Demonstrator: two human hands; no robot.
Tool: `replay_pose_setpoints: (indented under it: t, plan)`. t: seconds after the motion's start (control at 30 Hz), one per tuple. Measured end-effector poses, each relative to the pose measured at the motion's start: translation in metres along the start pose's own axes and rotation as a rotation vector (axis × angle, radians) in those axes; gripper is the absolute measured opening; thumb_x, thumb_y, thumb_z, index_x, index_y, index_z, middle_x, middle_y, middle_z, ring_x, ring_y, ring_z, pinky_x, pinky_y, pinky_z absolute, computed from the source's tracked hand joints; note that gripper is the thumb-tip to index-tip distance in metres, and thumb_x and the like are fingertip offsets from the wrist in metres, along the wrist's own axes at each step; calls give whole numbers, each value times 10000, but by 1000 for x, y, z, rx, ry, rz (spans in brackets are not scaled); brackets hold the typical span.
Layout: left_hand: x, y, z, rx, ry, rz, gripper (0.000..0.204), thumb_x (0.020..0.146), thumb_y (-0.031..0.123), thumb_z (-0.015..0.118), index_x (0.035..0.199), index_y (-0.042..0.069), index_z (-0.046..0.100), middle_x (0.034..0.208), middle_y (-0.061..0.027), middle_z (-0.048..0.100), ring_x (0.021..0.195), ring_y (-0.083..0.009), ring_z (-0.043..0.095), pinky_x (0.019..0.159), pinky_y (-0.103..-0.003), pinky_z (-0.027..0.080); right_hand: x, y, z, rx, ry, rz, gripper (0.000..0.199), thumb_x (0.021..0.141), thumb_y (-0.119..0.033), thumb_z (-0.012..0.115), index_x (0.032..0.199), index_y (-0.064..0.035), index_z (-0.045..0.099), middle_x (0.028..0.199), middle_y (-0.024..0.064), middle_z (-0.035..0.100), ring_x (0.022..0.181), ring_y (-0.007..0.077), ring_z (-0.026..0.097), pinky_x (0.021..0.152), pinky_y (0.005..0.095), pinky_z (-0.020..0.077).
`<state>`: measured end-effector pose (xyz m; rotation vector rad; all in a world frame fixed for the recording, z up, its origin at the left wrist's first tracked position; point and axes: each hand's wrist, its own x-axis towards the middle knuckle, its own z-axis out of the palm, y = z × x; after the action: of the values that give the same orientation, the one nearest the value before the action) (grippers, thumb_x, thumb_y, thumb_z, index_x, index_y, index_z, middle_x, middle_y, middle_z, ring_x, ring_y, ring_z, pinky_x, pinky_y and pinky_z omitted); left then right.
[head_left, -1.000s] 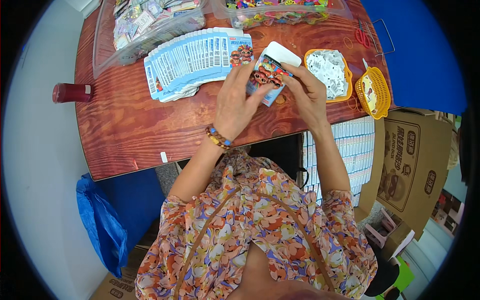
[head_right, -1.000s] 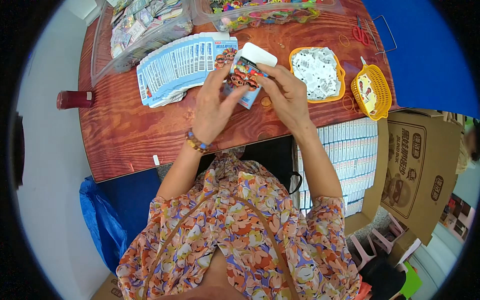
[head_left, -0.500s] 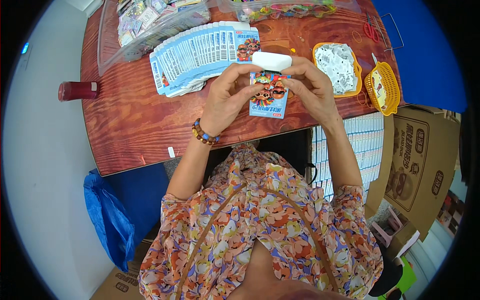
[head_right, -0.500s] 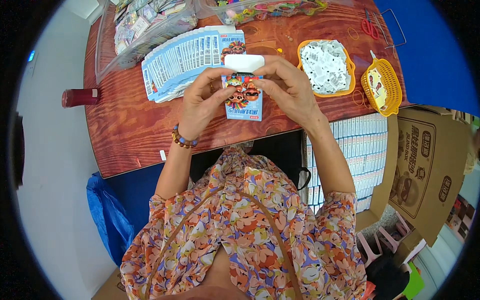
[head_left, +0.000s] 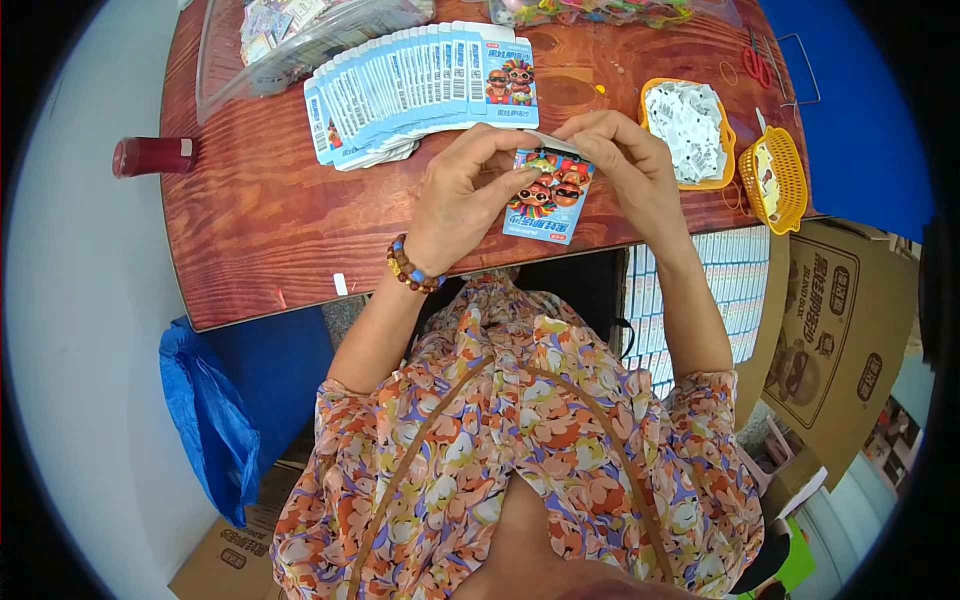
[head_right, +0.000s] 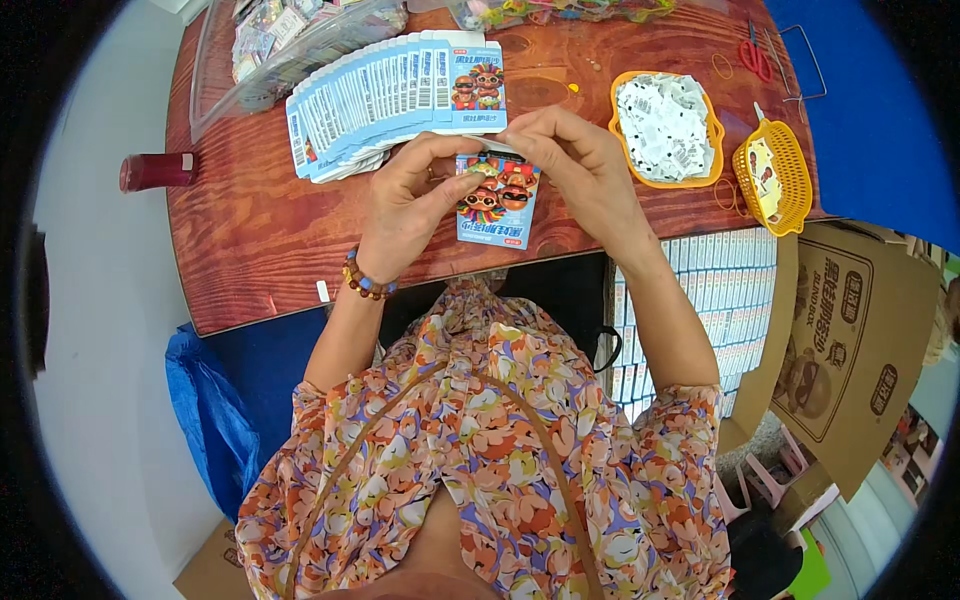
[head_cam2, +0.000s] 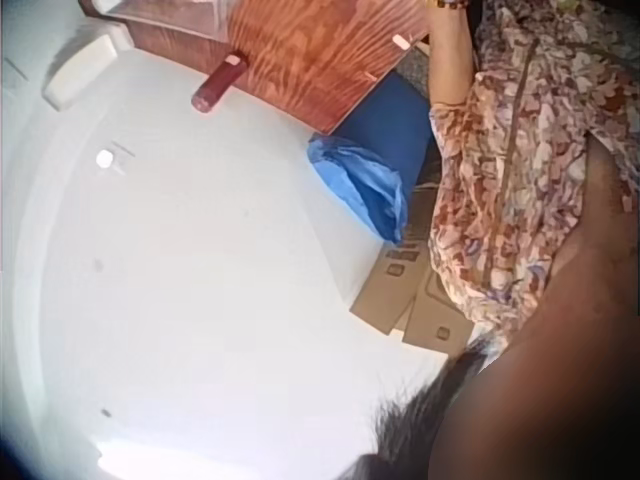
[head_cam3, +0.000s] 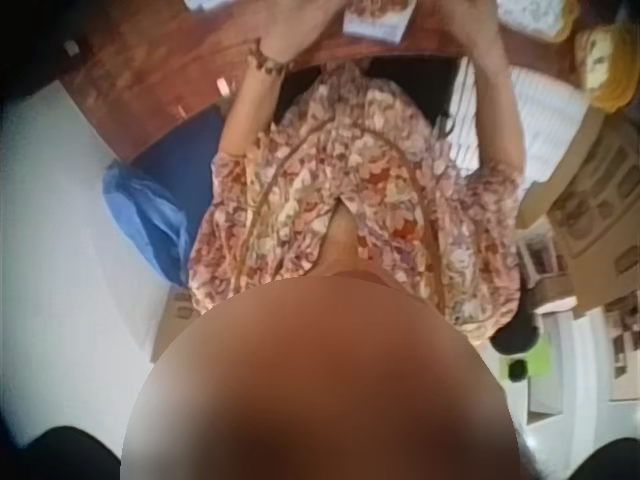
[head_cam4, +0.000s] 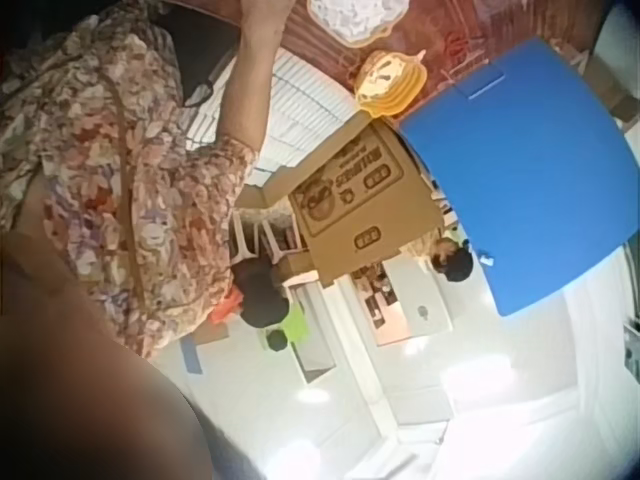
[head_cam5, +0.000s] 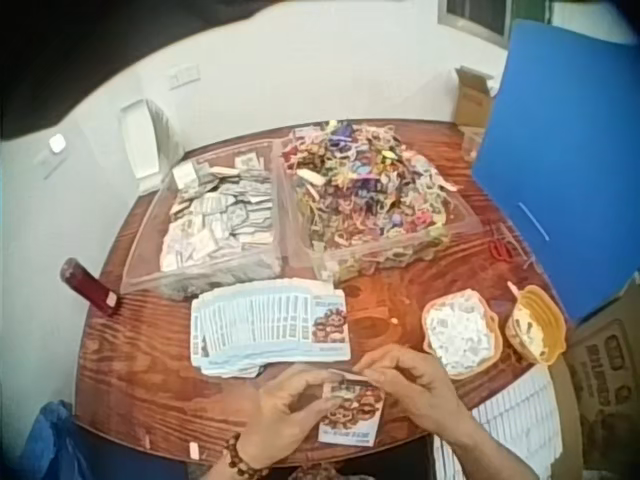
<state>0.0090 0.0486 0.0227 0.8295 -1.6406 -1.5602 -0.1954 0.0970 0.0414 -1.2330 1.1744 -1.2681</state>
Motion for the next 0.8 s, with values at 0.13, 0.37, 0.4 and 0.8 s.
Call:
replay_pose_setpoints:
  t: [0.13, 0.37, 0.4, 0.8]
  plan:
    - [-4, 0, -1, 45, -10, -12, 259, 859, 47, 707, 1110, 5, 658, 991, -52, 629, 838, -129, 655, 740, -258, 534, 3, -7, -9, 48, -120, 163, 110, 954, -104, 613, 962, -1, 651, 1063, 77, 679, 948, 92, 618, 815, 240, 501]
    - [-6, -2, 0, -62, 16, -36, 399, 828, 60, 745, 1163, 33, 528, 935, -54, 647, 828, -125, 658, 725, -275, 534, 8, -14, -10, -83, -212, 267, 221, 921, -65, 639, 1117, 23, 690, 970, 54, 723, 870, 78, 654, 774, 231, 521]
    - [-5, -2, -1, -62, 19, -38, 399, 828, 60, 745, 1163, 33, 528, 935, -54, 647, 828, -125, 658, 725, -275, 534, 9, -15, -9, -132, -210, 268, 245, 915, -65, 649, 1141, 17, 694, 942, 50, 729, 854, 75, 656, 758, 230, 526]
    - [-6, -12, 0, 42, -14, -80, 444, 826, 68, 739, 1191, 47, 488, 937, -89, 656, 841, -154, 677, 715, -291, 546, 2, -23, -4, -663, -282, -57, 240, 893, -45, 650, 1122, 16, 686, 979, 112, 738, 843, 144, 692, 754, 269, 549]
